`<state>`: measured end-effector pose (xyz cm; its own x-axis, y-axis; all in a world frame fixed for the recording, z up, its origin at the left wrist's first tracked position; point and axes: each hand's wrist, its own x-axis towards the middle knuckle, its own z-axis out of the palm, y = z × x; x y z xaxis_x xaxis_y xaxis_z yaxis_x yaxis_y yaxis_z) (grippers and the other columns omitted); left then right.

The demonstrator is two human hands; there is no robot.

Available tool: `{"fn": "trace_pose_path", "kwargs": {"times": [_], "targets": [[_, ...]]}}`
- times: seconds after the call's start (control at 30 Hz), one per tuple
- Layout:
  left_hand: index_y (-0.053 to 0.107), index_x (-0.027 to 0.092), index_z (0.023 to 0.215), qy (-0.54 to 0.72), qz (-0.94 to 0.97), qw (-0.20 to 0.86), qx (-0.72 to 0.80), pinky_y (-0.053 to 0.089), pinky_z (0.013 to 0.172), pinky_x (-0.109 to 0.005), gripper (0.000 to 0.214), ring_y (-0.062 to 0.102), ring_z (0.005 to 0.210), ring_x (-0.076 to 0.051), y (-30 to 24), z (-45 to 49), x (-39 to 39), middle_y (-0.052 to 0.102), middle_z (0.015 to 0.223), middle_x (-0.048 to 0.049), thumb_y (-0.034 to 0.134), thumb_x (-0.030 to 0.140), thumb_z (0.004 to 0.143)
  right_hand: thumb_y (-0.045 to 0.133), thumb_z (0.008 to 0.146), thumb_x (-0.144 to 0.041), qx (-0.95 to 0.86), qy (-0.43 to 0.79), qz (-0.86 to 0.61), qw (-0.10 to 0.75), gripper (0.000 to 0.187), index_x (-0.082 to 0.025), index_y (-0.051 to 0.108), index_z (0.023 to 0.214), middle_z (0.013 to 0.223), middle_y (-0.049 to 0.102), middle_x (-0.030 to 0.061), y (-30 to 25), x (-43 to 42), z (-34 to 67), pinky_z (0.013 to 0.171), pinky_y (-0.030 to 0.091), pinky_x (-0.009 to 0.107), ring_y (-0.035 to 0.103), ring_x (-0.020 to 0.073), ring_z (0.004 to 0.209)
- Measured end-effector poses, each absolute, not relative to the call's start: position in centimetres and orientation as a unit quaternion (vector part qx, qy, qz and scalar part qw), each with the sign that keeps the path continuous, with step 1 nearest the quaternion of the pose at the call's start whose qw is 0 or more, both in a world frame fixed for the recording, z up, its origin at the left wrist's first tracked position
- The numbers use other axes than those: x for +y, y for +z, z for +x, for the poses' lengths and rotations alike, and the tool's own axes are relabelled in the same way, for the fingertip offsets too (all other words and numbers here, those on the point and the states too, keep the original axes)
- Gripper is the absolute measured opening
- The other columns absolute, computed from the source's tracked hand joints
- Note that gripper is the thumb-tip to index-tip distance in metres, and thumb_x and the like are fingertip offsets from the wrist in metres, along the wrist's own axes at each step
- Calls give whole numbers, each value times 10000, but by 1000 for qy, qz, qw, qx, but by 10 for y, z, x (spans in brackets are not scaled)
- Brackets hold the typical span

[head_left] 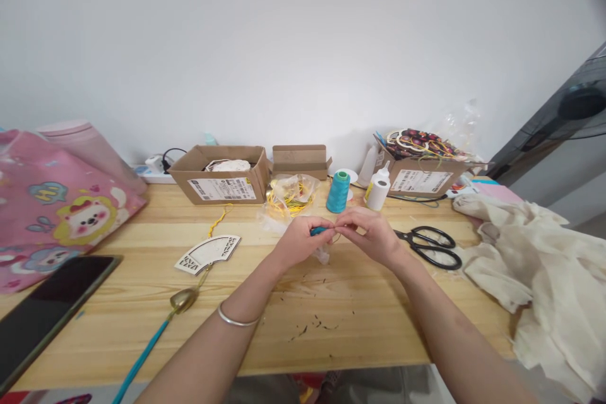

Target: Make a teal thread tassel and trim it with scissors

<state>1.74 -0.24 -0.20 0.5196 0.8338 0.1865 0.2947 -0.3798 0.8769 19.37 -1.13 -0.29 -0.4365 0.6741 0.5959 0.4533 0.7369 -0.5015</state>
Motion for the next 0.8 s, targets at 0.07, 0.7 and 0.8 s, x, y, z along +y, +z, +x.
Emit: {"fn": "trace_pose_path", "kwargs": {"times": [0.07, 0.7, 0.8], "targets": [[619, 147, 661, 335, 740, 443, 379, 366, 524, -182, 233, 475, 541, -74, -1, 18, -3, 575, 593, 16, 509, 332, 751, 525, 792, -209, -830, 144, -327, 427, 99, -161, 610, 777, 740, 628, 50, -1, -12, 193, 572, 467, 215, 560, 102, 654], [593, 119, 635, 347, 586, 655, 327, 335, 489, -179, 250, 435, 493, -39, -3, 20, -5, 562, 596, 9, 573, 353, 719, 556, 746, -196, -793, 128, -352, 481, 85, -165, 624, 706, 727, 659, 49, 4, -18, 190, 433, 412, 185, 483, 61, 474], [588, 122, 624, 339, 559, 679, 335, 319, 477, -177, 243, 427, 487, -36, -4, 20, -5, 555, 587, 14, 588, 352, 701, 548, 757, -196, -805, 118, -338, 472, 89, -167, 616, 709, 718, 655, 46, 4, -17, 190, 435, 409, 185, 504, 68, 494]]}}
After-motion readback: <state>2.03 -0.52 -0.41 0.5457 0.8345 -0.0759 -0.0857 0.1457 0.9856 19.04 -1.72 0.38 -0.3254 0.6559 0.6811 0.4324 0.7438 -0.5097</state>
